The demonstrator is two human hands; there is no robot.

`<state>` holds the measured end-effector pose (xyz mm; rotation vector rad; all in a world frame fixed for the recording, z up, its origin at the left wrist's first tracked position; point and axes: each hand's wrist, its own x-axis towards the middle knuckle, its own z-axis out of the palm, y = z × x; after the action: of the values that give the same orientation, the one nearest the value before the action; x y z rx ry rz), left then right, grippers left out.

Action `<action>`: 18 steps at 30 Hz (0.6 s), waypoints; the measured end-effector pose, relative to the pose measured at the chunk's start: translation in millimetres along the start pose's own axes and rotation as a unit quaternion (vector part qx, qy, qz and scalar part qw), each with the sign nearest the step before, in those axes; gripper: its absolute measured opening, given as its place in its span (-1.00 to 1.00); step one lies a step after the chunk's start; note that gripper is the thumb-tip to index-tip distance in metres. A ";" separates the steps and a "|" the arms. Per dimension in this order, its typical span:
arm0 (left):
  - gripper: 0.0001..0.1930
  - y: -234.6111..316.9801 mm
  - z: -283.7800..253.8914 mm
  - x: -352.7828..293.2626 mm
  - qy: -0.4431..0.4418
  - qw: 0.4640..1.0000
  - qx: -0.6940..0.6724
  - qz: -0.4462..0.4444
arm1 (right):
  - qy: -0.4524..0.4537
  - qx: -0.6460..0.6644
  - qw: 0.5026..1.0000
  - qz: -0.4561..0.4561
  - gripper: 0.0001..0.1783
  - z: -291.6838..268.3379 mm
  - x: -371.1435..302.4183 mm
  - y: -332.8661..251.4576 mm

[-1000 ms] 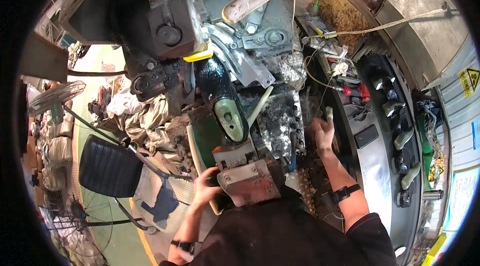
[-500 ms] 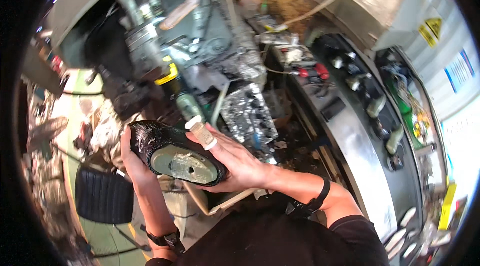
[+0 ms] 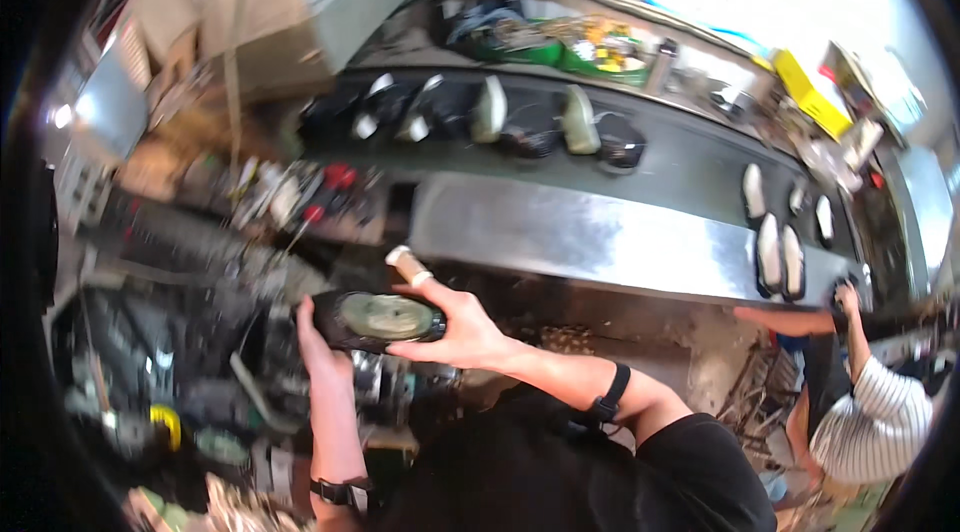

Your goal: Operating a shoe lasting machine and organizing shoe components on a conveyor belt in a factory.

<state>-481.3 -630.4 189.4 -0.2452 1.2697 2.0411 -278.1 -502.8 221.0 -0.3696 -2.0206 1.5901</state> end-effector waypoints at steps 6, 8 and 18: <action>-0.37 -142.8 102.7 21.2 -0.209 0.948 0.239 -0.012 | 0.533 0.341 0.748 0.200 -0.24 -218.9 -105.0 122.3; -0.36 -160.5 105.8 37.3 -0.173 0.948 0.263 -0.037 | 0.610 0.258 0.736 0.139 -0.19 -296.1 -122.4 136.2; -0.61 -232.8 196.9 94.1 -0.288 0.835 0.467 -0.051 | 0.793 0.104 0.518 0.304 -0.51 -602.4 -169.3 292.0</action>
<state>-358.7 -358.6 75.9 0.6915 1.6079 1.0512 167.7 -25.3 -2.7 -1.7342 -0.1696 0.8366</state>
